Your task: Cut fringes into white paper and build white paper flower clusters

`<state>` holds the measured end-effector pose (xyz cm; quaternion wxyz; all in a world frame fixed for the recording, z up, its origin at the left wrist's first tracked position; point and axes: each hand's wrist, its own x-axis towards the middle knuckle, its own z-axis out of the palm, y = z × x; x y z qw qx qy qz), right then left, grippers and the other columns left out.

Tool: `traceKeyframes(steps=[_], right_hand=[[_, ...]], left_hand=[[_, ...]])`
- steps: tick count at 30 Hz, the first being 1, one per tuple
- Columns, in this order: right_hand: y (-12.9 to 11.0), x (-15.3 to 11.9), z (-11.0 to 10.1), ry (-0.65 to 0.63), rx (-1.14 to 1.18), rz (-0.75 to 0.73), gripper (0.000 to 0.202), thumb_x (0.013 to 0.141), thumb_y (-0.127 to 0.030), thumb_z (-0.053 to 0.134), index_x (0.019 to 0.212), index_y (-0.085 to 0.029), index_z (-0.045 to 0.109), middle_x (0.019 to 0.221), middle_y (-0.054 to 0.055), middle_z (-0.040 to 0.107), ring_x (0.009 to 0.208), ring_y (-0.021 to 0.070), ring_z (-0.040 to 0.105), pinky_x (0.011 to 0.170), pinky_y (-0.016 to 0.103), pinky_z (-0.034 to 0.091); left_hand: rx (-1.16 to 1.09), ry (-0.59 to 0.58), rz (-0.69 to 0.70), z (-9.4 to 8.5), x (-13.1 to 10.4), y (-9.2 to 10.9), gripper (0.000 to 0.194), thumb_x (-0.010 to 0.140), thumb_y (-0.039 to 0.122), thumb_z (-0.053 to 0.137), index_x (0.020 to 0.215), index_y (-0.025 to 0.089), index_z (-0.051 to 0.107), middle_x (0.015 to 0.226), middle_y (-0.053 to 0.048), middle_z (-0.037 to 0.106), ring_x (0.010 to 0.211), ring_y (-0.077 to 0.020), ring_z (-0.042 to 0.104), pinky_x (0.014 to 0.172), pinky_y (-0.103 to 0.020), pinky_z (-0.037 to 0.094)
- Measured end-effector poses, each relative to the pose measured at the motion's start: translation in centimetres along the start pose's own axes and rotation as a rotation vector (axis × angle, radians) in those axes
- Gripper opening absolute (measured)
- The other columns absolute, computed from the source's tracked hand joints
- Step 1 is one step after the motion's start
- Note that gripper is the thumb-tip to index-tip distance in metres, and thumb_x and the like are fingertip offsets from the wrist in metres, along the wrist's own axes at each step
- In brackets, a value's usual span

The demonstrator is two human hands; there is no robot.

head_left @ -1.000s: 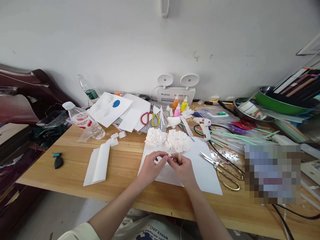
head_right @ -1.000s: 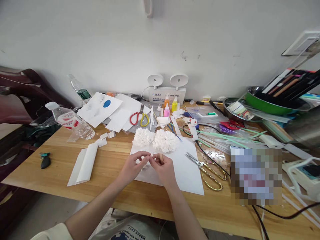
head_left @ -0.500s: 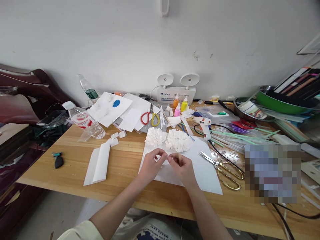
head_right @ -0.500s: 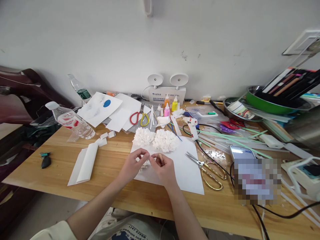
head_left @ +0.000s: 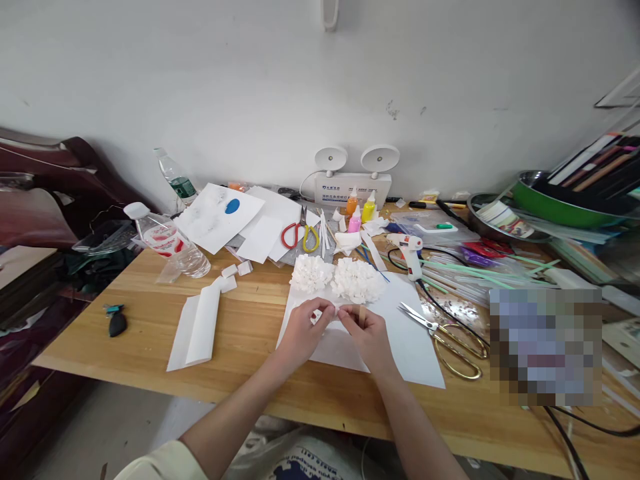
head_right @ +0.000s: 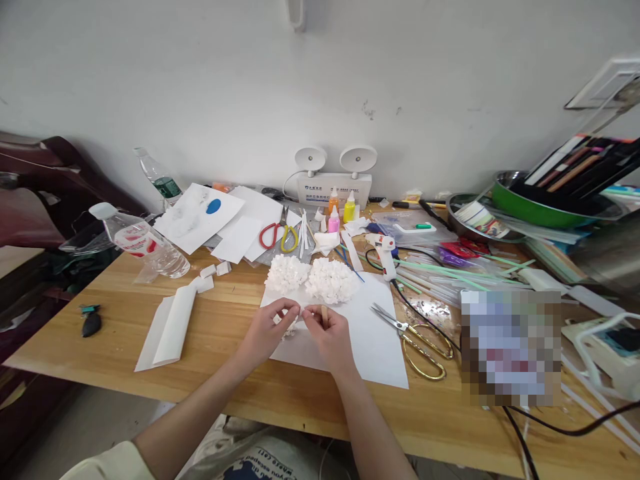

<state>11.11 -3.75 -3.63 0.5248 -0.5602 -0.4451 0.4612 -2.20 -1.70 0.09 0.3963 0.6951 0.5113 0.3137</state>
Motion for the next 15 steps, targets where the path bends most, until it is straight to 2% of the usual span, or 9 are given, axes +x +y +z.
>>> traceKeyframes(steps=[3,7,11,15], right_hand=[[-0.1,0.0,0.0,-0.045,0.034,-0.023,0.025,0.073,-0.04,0.06,0.074,-0.016,0.067,0.066,0.004,0.062,0.063,0.0167,0.052,0.056,0.027,0.041],[-0.3,-0.2,0.0,-0.064,0.012,-0.047,0.025,0.075,-0.039,0.059,0.076,-0.015,0.068,0.068,0.004,0.063,0.062,0.0162,0.051,0.054,0.026,0.039],[-0.1,-0.2,0.0,-0.026,-0.034,-0.027,0.024,0.074,-0.039,0.059,0.072,-0.016,0.066,0.057,0.0,0.052,0.052,0.0115,0.039,0.048,0.024,0.032],[0.1,-0.1,0.1,0.038,-0.018,0.004,0.024,0.072,-0.039,0.061,0.068,-0.015,0.063,0.052,-0.003,0.04,0.05,0.0098,0.031,0.046,0.024,0.026]], left_hand=[[0.005,-0.001,-0.009,0.1,0.0,0.0,0.023,0.082,0.035,0.045,0.08,0.021,0.062,0.083,-0.001,0.067,0.077,-0.0154,0.058,0.067,-0.027,0.041],[-0.001,0.012,-0.027,0.1,0.1,-0.2,0.02,0.079,0.034,0.049,0.078,0.021,0.064,0.081,-0.001,0.068,0.076,-0.0155,0.058,0.068,-0.027,0.041],[-0.066,0.048,-0.031,0.0,0.2,-0.6,0.024,0.081,0.035,0.046,0.075,0.019,0.064,0.076,-0.001,0.067,0.071,-0.0146,0.058,0.068,-0.027,0.043],[-0.126,0.123,-0.056,-0.5,0.3,-1.0,0.023,0.079,0.036,0.049,0.073,0.018,0.063,0.074,-0.002,0.066,0.071,-0.0151,0.059,0.068,-0.026,0.045]])
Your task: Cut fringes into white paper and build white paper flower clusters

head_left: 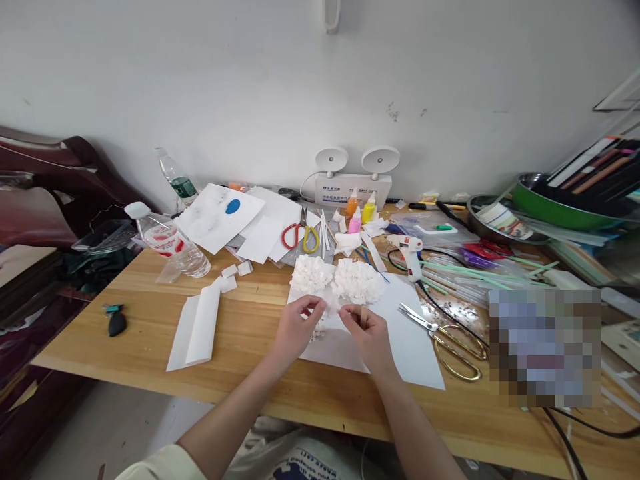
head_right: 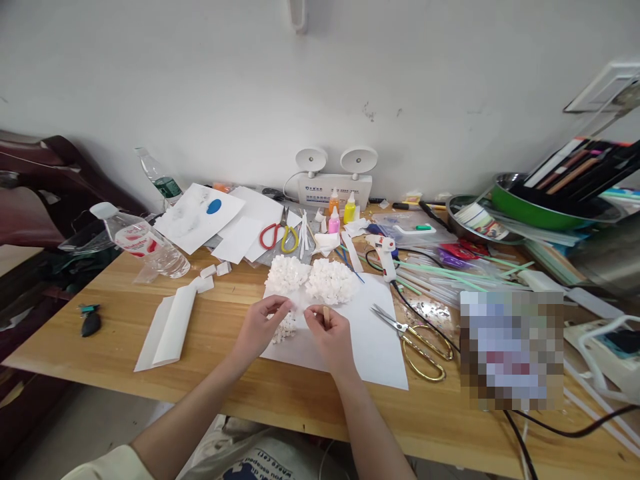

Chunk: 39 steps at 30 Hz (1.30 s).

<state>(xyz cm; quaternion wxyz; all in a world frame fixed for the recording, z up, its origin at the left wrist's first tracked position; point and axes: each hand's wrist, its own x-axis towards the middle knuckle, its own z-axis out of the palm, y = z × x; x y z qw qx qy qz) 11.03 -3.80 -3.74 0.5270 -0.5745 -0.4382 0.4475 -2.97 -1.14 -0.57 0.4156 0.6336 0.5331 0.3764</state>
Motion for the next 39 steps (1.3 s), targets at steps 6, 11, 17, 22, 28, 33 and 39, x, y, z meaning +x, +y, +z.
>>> traceKeyframes(steps=[6,11,17,22,28,33,39], right_hand=[[-0.1,0.0,0.0,0.028,0.071,0.026,0.026,0.069,-0.04,0.063,0.064,-0.015,0.061,0.052,-0.004,0.038,0.05,0.0093,0.029,0.045,0.024,0.024],[-0.2,0.0,-0.1,0.002,0.115,0.052,0.027,0.069,-0.042,0.064,0.064,-0.015,0.06,0.053,-0.004,0.038,0.049,0.0081,0.027,0.045,0.024,0.022],[-0.8,0.3,0.6,-0.247,0.205,0.195,0.036,0.072,-0.049,0.058,0.058,-0.016,0.054,0.046,-0.008,0.028,0.042,0.0055,0.018,0.041,0.024,0.013],[-1.9,0.3,1.3,-0.242,0.261,0.258,0.028,0.066,-0.04,0.066,0.061,-0.016,0.054,0.045,-0.01,0.023,0.04,0.0047,0.017,0.041,0.023,0.011],[-2.5,0.5,1.7,-0.21,0.139,0.264,0.024,0.065,-0.038,0.065,0.063,-0.016,0.055,0.046,-0.01,0.023,0.041,0.0053,0.019,0.041,0.023,0.015],[-3.9,2.0,4.5,-0.27,-0.197,0.07,0.022,0.07,-0.036,0.058,0.06,-0.016,0.055,0.046,-0.007,0.032,0.043,0.0071,0.029,0.042,0.021,0.024],[-6.0,5.0,13.2,-0.431,-0.719,-0.232,0.018,0.077,-0.027,0.048,0.067,-0.017,0.06,0.061,0.001,0.059,0.057,0.0131,0.054,0.05,0.021,0.035]], left_hand=[[-0.133,0.099,-0.082,-1.0,0.3,-0.5,0.02,0.076,0.036,0.054,0.074,0.017,0.062,0.073,-0.003,0.065,0.072,-0.015,0.06,0.066,-0.025,0.047],[-0.221,0.18,-0.12,-1.8,0.3,-0.6,0.022,0.075,0.037,0.056,0.074,0.016,0.062,0.07,-0.002,0.063,0.068,-0.0134,0.058,0.063,-0.024,0.047],[-0.245,0.201,-0.04,-1.8,-0.4,0.0,0.019,0.074,0.035,0.059,0.071,0.016,0.062,0.068,-0.002,0.064,0.066,-0.013,0.059,0.064,-0.024,0.047],[-0.277,0.195,-0.011,-1.6,-0.8,0.1,0.019,0.074,0.034,0.059,0.073,0.016,0.063,0.069,-0.002,0.065,0.068,-0.0137,0.06,0.065,-0.024,0.048],[-0.391,0.321,-0.123,-3.0,-0.7,-1.6,0.023,0.073,0.036,0.061,0.076,0.014,0.064,0.072,-0.003,0.064,0.07,-0.0142,0.06,0.07,-0.028,0.051],[-0.507,0.573,-0.038,-7.4,-0.4,-2.8,0.02,0.07,0.033,0.064,0.078,0.015,0.064,0.075,-0.002,0.065,0.071,-0.0127,0.061,0.079,-0.032,0.049],[-0.606,1.012,0.146,-14.7,-1.4,-2.2,0.019,0.058,0.026,0.07,0.068,0.014,0.059,0.06,0.003,0.06,0.064,-0.0114,0.06,0.078,-0.036,0.05]])
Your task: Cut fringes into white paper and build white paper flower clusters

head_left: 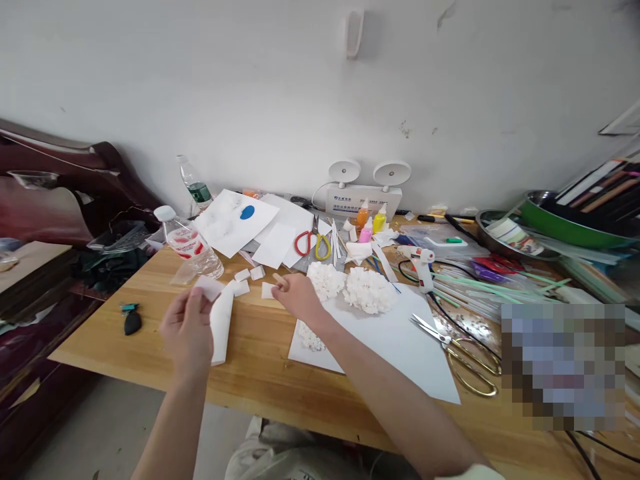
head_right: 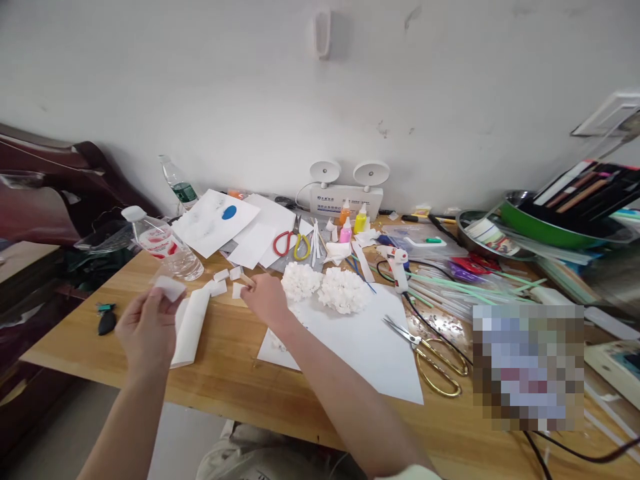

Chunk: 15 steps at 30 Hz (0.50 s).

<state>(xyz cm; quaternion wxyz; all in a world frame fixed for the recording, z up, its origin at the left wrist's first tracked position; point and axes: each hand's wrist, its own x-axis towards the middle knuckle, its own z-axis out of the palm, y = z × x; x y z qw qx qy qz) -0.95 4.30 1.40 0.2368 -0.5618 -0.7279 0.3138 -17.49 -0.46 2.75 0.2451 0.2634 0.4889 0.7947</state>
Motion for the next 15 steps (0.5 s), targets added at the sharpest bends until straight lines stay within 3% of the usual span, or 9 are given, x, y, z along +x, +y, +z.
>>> traceKeyframes(steps=[4,8,11,15], right_hand=[[-2.1,3.1,3.2,-0.041,-0.117,-0.032,0.014,0.075,-0.024,0.052,0.077,-0.017,0.064,0.078,0.009,0.066,0.071,0.0211,0.061,0.057,0.026,0.04],[-2.6,3.9,4.7,-0.076,-0.196,-0.079,0.021,0.072,-0.028,0.062,0.089,-0.017,0.062,0.088,0.01,0.067,0.081,0.0245,0.062,0.064,0.03,0.043],[-2.4,3.6,4.4,-0.075,-0.225,-0.094,0.017,0.075,-0.028,0.06,0.089,-0.018,0.061,0.088,0.009,0.067,0.081,0.0237,0.062,0.064,0.03,0.043],[-1.6,2.6,2.3,-0.033,-0.215,-0.107,0.017,0.079,-0.026,0.054,0.093,-0.018,0.059,0.087,0.009,0.066,0.082,0.0227,0.061,0.066,0.029,0.042]], left_hand=[[-0.019,0.152,0.207,-1.9,2.1,2.4,0.022,0.054,0.025,0.07,0.064,0.014,0.054,0.059,0.003,0.06,0.063,-0.0129,0.06,0.077,-0.04,0.05],[-0.006,0.162,0.286,-2.8,3.0,3.5,0.02,0.052,0.021,0.067,0.064,0.014,0.053,0.06,0.003,0.059,0.065,-0.0132,0.06,0.076,-0.04,0.05],[-0.015,0.194,0.376,-3.0,4.0,4.0,0.019,0.054,0.021,0.062,0.066,0.015,0.05,0.062,0.002,0.058,0.063,-0.0132,0.059,0.069,-0.035,0.05],[-0.034,0.297,0.459,-3.4,5.9,4.7,0.018,0.059,0.024,0.052,0.071,0.019,0.041,0.061,0.005,0.052,0.063,-0.0109,0.056,0.059,-0.024,0.044]])
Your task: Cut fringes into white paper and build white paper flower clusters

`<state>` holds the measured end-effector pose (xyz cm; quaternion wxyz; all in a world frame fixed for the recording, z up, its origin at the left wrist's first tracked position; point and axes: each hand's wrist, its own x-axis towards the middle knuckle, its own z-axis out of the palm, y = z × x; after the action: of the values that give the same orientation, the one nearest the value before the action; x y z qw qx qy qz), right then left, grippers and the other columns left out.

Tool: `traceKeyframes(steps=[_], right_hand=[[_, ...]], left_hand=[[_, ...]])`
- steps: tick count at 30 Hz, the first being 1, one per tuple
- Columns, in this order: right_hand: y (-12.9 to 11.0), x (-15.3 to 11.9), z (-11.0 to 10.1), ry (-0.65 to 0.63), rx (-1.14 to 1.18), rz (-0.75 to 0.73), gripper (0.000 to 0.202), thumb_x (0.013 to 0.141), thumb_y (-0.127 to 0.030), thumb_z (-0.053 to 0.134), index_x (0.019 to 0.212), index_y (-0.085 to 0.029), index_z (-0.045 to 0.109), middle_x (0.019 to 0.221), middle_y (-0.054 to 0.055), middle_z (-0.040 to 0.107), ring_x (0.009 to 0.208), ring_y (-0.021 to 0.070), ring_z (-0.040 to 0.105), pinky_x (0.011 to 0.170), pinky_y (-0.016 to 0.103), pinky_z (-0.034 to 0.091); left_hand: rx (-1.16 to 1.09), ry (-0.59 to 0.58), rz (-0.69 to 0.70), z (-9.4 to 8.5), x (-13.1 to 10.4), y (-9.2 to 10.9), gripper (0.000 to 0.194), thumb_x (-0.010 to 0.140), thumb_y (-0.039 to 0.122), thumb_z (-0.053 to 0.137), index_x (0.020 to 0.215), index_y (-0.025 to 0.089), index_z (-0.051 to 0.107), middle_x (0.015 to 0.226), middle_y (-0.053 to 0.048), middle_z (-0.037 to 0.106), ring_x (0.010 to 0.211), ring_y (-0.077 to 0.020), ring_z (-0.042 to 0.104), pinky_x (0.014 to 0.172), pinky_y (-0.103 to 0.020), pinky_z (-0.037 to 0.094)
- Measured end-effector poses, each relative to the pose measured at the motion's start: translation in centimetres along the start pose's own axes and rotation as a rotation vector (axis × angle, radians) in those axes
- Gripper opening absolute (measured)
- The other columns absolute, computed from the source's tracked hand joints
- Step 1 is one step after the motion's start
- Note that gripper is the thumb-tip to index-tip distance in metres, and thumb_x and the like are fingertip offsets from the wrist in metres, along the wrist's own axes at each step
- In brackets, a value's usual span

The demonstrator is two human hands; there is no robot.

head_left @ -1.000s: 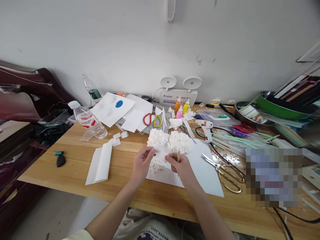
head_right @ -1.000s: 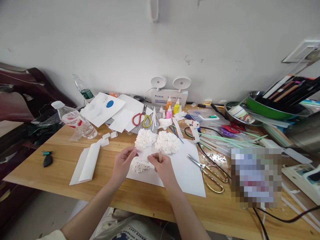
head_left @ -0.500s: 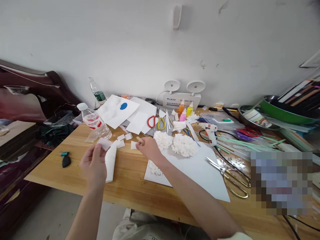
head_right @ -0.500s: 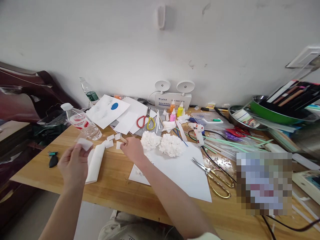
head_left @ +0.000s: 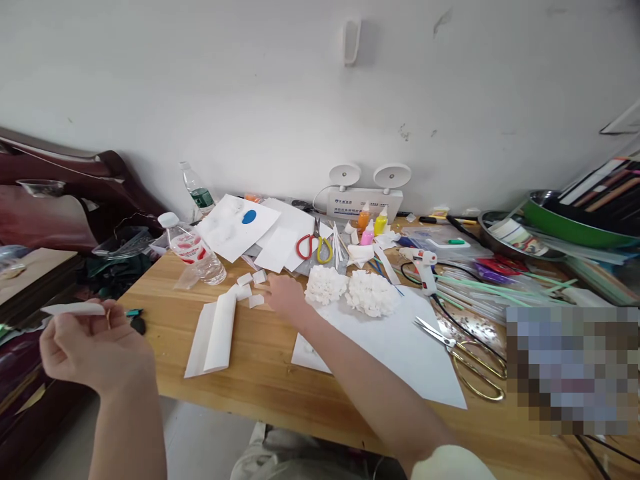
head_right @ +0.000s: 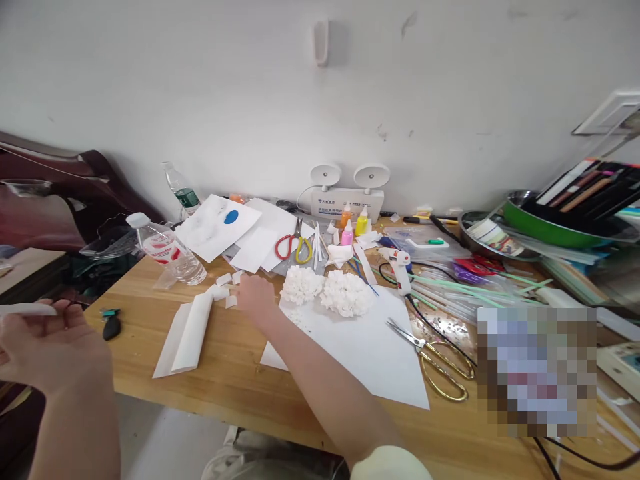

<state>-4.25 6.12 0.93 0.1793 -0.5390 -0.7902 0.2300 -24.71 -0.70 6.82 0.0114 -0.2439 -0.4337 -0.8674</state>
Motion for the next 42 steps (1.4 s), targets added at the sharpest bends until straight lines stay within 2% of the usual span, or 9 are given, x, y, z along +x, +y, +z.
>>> traceKeyframes(steps=[3,6,9,10,13,16,19,24,42], right_hand=[[1.6,-1.2,-2.4,0.051,0.043,-0.033,0.019,0.081,-0.026,0.049,0.097,-0.019,0.057,0.088,0.006,0.064,0.083,0.0189,0.058,0.067,0.026,0.04],[3.7,-2.7,-5.0,0.154,0.198,-0.075,0.022,0.086,-0.027,0.039,0.084,-0.017,0.059,0.074,0.003,0.06,0.072,0.0151,0.055,0.064,0.024,0.038],[6.1,-4.8,-7.4,0.353,0.537,-0.038,0.035,0.09,-0.032,0.028,0.086,-0.016,0.059,0.069,0.002,0.054,0.068,0.0145,0.052,0.063,0.025,0.038],[6.9,-5.6,-8.1,0.393,0.605,-0.019,0.039,0.09,-0.035,0.025,0.089,-0.016,0.059,0.068,0.002,0.053,0.067,0.0146,0.051,0.062,0.025,0.038],[9.0,-8.1,-9.6,0.514,0.616,0.082,0.046,0.09,-0.044,0.023,0.085,-0.018,0.06,0.072,0.003,0.053,0.069,0.0154,0.05,0.064,0.026,0.038],[10.3,-10.1,-10.0,0.53,0.627,0.169,0.052,0.089,-0.051,0.022,0.076,-0.018,0.06,0.062,0.002,0.049,0.06,0.015,0.046,0.058,0.027,0.035],[10.8,-11.0,-9.5,0.456,0.672,0.118,0.044,0.088,-0.05,0.031,0.078,-0.018,0.059,0.056,-0.001,0.043,0.054,0.0131,0.042,0.052,0.026,0.032],[9.8,-10.5,-8.0,0.316,0.654,0.026,0.028,0.088,-0.04,0.038,0.084,-0.018,0.056,0.063,0.0,0.053,0.06,0.0136,0.05,0.057,0.025,0.037],[8.7,-6.0,-3.9,0.236,0.202,-0.041,0.019,0.086,-0.023,0.046,0.079,-0.017,0.063,0.071,0.002,0.066,0.065,0.0145,0.058,0.063,0.024,0.038]], left_hand=[[0.083,-0.005,0.026,0.6,-0.2,-0.3,0.012,0.064,0.026,0.046,0.069,0.02,0.036,0.058,0.007,0.044,0.056,-0.0069,0.046,0.056,-0.021,0.04],[0.147,-0.193,-0.055,1.5,-2.9,-0.7,0.013,0.065,0.027,0.051,0.065,0.018,0.042,0.061,0.005,0.047,0.057,-0.0081,0.046,0.059,-0.023,0.041],[0.45,-0.926,-0.21,2.7,-6.8,-1.2,0.013,0.069,0.03,0.057,0.067,0.017,0.057,0.065,0.0,0.058,0.063,-0.0131,0.052,0.062,-0.026,0.042],[0.481,-1.09,-0.217,3.2,-8.1,-1.4,0.016,0.072,0.032,0.055,0.068,0.017,0.059,0.066,-0.001,0.059,0.064,-0.0143,0.053,0.062,-0.026,0.042],[0.548,-1.438,-0.157,4.7,-11.1,-2.4,0.02,0.079,0.034,0.048,0.072,0.019,0.059,0.07,-0.002,0.062,0.068,-0.0159,0.055,0.062,-0.026,0.042],[0.597,-1.645,-0.009,6.2,-13.2,-3.9,0.022,0.082,0.033,0.043,0.075,0.02,0.06,0.077,-0.003,0.063,0.071,-0.017,0.055,0.064,-0.028,0.041],[0.597,-1.684,0.058,7.1,-14.6,-5.7,0.022,0.082,0.03,0.042,0.076,0.019,0.06,0.079,-0.004,0.063,0.076,-0.0184,0.055,0.068,-0.029,0.041],[0.592,-1.676,0.097,7.5,-15.7,-7.7,0.021,0.082,0.028,0.043,0.079,0.017,0.061,0.082,-0.006,0.062,0.079,-0.0188,0.055,0.071,-0.03,0.041],[0.558,-1.626,0.064,6.8,-15.6,-7.6,0.024,0.083,0.029,0.043,0.089,0.019,0.064,0.085,-0.005,0.064,0.076,-0.0169,0.056,0.07,-0.029,0.043]])
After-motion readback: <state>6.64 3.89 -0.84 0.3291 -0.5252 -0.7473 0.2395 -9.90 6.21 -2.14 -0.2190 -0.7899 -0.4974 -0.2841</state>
